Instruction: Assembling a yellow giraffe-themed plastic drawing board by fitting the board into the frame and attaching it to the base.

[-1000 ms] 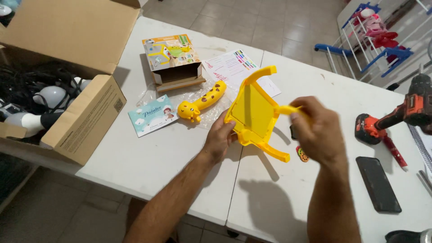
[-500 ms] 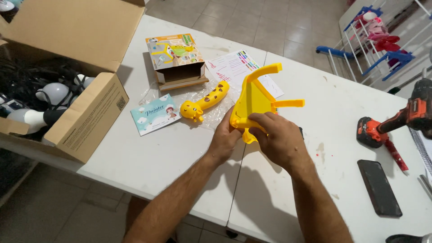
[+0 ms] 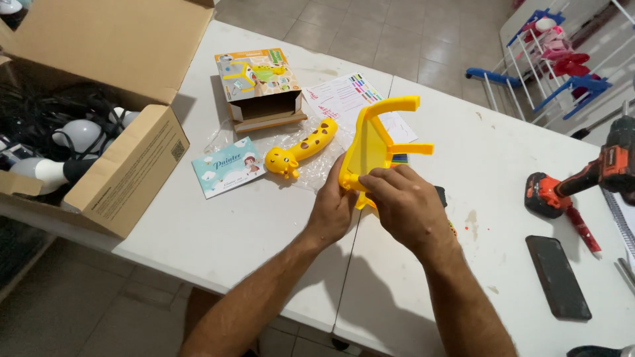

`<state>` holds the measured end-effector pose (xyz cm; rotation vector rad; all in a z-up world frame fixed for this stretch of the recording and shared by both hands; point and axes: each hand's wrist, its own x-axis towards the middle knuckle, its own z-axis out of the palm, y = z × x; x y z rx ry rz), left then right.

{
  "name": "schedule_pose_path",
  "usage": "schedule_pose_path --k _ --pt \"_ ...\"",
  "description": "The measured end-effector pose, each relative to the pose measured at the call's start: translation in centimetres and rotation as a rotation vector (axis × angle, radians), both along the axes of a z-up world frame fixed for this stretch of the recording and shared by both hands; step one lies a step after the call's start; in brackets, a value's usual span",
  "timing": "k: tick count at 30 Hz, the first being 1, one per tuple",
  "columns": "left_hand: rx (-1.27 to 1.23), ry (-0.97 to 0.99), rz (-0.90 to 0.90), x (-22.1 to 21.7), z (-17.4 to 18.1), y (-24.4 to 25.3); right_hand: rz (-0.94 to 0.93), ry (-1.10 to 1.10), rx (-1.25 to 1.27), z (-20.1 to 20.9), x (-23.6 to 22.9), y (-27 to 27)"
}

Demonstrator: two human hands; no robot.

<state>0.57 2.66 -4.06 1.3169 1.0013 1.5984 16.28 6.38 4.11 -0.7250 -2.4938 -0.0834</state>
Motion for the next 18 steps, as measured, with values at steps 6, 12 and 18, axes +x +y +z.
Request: schedule_pose_path --k 6,12,18 --pt "-0.003 0.046 0.054 0.3 2.1 -1.3 -0.002 -0.11 0.272 0.3 -1.2 -1.2" --pt "0.032 0.102 0.081 0.5 1.5 -1.3 0.062 -0.023 0.248 -0.6 -0.8 -0.4" --pt "0.074 0.009 0.085 0.2 0.1 0.0 0.073 0.01 0.133 1.3 -1.5 -2.4"
